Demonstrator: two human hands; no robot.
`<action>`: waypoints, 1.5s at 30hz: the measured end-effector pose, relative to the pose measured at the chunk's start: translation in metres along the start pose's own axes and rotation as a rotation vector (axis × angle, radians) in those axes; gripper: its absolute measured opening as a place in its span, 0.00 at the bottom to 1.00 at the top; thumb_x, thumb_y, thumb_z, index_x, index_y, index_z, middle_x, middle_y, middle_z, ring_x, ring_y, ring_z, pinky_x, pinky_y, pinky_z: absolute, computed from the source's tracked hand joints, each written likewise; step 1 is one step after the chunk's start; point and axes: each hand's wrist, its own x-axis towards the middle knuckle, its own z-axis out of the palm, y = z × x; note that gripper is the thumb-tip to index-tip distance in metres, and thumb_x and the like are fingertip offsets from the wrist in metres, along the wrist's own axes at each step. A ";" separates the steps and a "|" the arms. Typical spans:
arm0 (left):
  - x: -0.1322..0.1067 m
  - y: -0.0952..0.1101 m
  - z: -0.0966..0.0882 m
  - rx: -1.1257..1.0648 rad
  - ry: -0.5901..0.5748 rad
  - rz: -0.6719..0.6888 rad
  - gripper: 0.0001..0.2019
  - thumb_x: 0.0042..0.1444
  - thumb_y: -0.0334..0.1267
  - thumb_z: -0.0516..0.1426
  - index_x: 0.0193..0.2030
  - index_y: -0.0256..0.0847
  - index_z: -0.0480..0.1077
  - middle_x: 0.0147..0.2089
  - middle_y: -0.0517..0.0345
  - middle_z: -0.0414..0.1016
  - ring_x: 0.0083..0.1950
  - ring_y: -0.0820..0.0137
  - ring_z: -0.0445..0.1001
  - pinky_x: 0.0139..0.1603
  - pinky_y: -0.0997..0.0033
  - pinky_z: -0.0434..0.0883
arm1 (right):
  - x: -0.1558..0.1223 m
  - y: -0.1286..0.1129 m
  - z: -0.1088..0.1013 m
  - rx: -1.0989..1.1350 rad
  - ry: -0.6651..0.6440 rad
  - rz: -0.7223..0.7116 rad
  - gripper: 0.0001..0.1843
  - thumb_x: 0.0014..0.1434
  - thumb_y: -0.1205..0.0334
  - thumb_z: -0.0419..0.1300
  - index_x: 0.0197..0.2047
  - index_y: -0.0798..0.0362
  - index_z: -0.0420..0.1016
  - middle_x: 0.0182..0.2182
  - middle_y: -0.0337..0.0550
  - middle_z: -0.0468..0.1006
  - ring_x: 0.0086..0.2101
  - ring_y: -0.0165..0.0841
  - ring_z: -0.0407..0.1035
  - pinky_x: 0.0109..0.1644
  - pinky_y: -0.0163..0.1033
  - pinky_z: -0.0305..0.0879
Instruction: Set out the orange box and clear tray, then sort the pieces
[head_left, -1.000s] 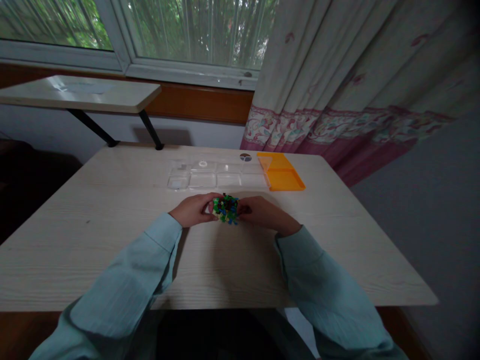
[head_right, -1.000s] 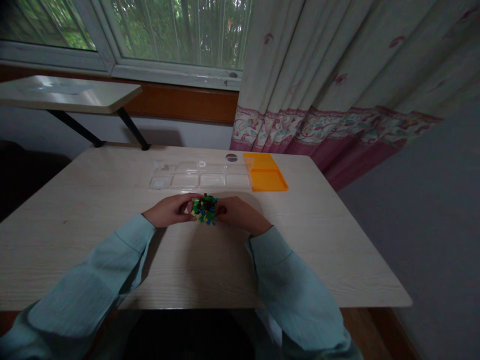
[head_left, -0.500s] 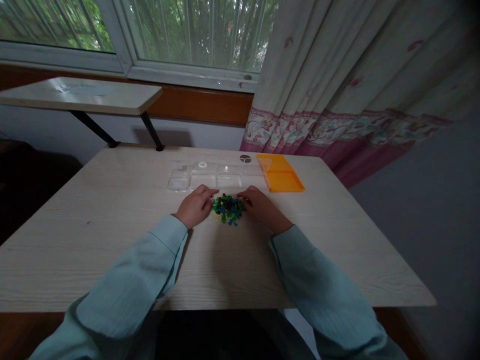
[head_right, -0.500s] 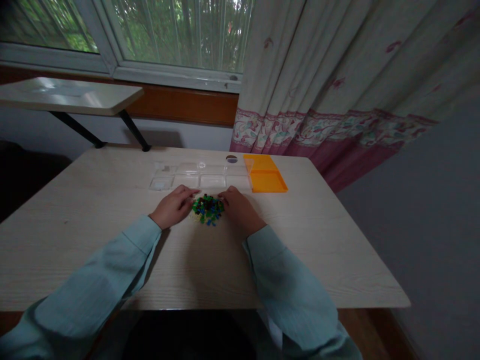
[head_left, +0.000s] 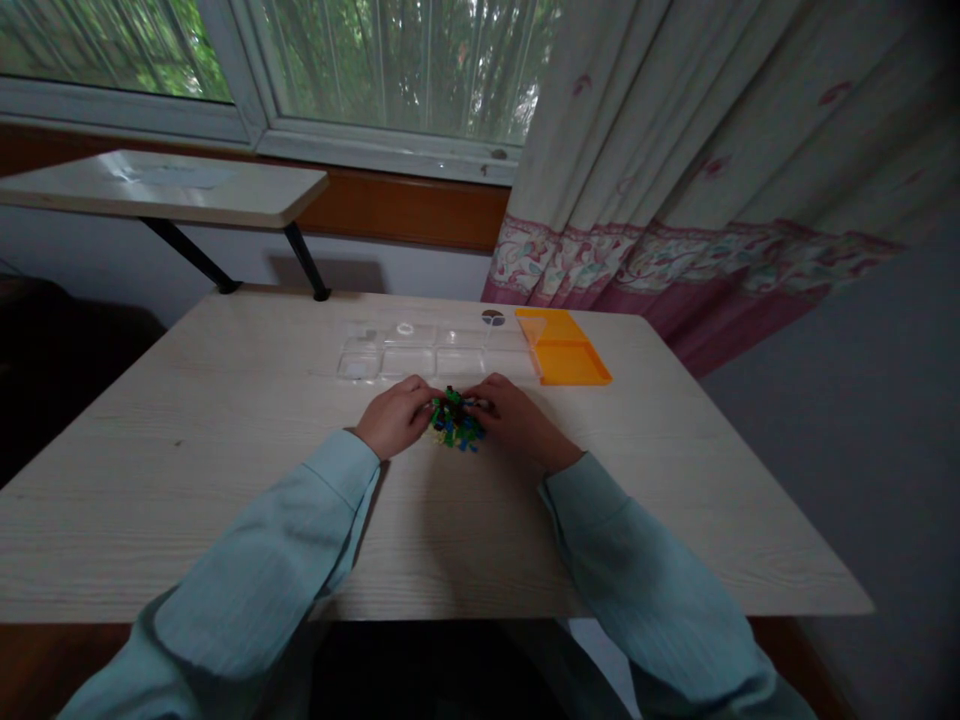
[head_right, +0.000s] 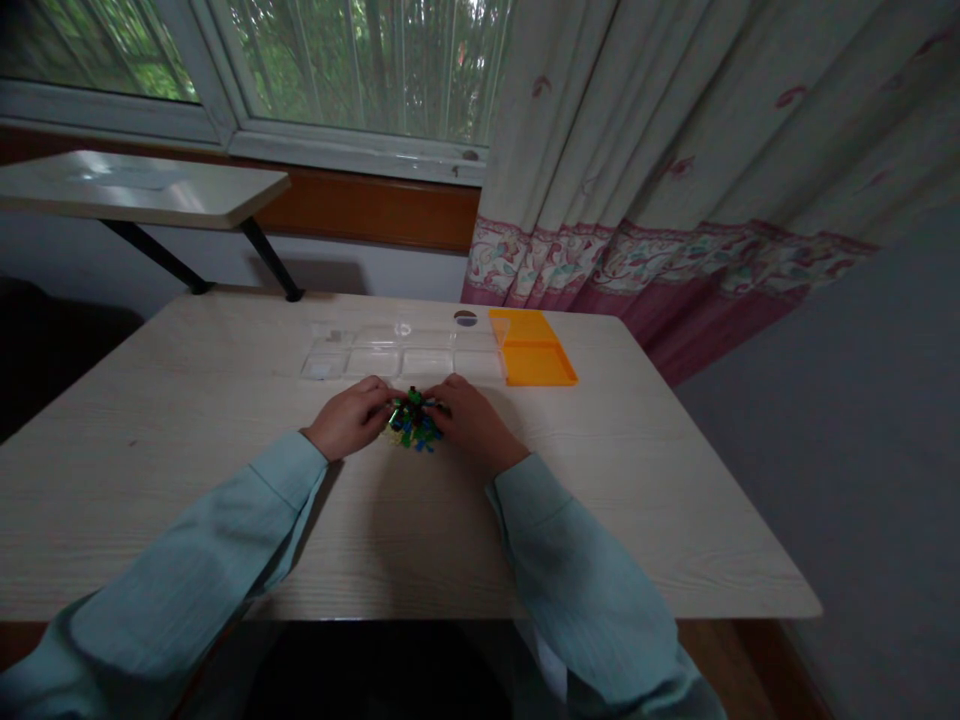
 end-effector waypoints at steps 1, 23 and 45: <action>0.000 0.000 0.000 -0.009 0.000 -0.002 0.17 0.61 0.36 0.50 0.56 0.46 0.69 0.46 0.54 0.69 0.44 0.68 0.71 0.45 0.68 0.70 | 0.000 0.000 0.000 -0.001 0.004 -0.002 0.14 0.61 0.64 0.58 0.49 0.54 0.75 0.39 0.45 0.71 0.38 0.31 0.65 0.45 0.37 0.63; -0.001 0.002 -0.002 -0.009 -0.033 -0.004 0.14 0.65 0.42 0.48 0.50 0.46 0.71 0.44 0.55 0.72 0.45 0.67 0.71 0.45 0.68 0.68 | 0.001 -0.006 0.001 0.000 0.033 0.003 0.07 0.61 0.66 0.58 0.40 0.54 0.77 0.35 0.42 0.71 0.35 0.29 0.66 0.41 0.34 0.62; 0.001 -0.005 -0.005 -0.121 -0.029 -0.052 0.14 0.63 0.37 0.47 0.50 0.43 0.70 0.48 0.55 0.74 0.49 0.67 0.72 0.52 0.65 0.68 | 0.002 -0.014 0.012 -0.107 0.097 -0.004 0.08 0.61 0.64 0.59 0.41 0.52 0.79 0.36 0.43 0.72 0.39 0.31 0.67 0.45 0.35 0.62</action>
